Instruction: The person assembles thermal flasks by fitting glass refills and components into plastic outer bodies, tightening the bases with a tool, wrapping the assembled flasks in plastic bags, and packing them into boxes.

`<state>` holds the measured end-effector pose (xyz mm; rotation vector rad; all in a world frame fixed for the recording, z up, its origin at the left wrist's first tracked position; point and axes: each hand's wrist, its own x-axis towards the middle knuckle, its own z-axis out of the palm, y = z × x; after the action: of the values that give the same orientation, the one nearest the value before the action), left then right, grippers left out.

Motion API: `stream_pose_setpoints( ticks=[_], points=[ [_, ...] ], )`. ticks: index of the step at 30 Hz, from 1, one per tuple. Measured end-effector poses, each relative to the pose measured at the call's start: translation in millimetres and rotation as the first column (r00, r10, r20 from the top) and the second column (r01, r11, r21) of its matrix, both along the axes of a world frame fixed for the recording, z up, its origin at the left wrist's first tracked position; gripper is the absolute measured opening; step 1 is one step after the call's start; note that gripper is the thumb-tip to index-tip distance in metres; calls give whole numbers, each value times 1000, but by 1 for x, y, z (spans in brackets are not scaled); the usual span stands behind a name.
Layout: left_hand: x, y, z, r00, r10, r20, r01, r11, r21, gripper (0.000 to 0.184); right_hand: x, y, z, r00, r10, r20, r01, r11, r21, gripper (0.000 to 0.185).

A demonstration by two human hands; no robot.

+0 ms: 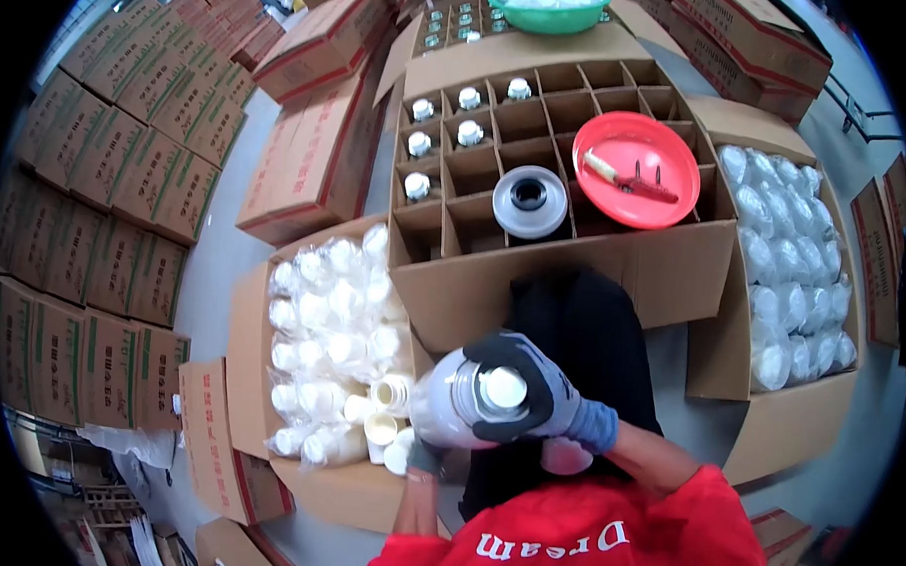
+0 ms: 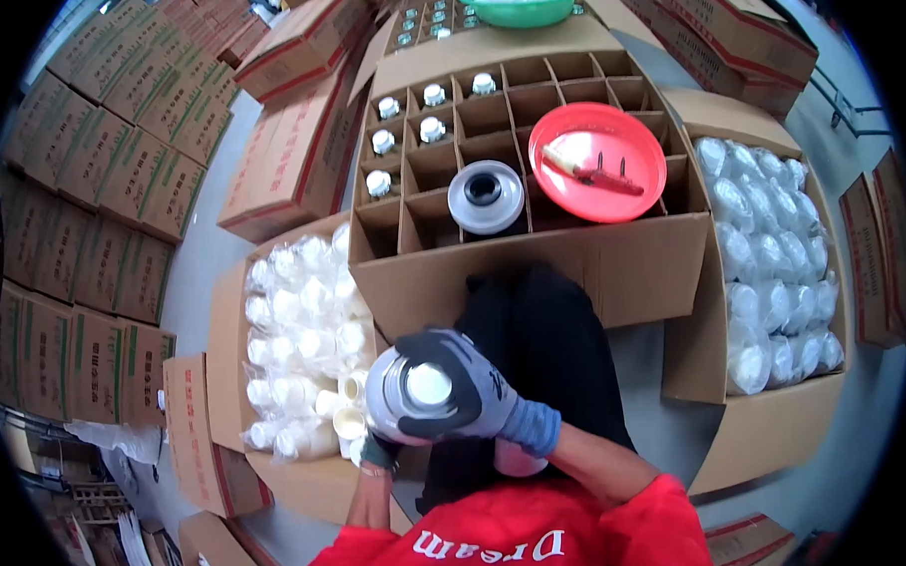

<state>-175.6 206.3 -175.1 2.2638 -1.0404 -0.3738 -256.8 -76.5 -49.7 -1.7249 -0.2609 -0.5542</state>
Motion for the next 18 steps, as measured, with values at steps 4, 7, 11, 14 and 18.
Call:
stream_pose_setpoints(
  ticks=[4,7,11,14,18],
  points=[
    [7,8,1,1000,15,9,-15,1000,0,49,-55,-12,-40,968,-72,-241,-1,957,-290,110],
    [5,10,-1,1000,31,1,-31,1000,0,48,-113,0,-59,877,-144,-459,-184,780,-597,98],
    [3,10,-4,999,36,3,-36,999,-1,48,-116,5,-59,818,-163,-551,-378,571,-729,71],
    [4,11,-4,999,46,1,-46,999,-4,48,-106,-24,-27,827,-379,-414,-57,678,-733,41],
    [5,11,-3,998,59,3,-59,998,-16,47,-89,-27,-17,818,-284,-501,-177,703,-689,53]
  ],
)
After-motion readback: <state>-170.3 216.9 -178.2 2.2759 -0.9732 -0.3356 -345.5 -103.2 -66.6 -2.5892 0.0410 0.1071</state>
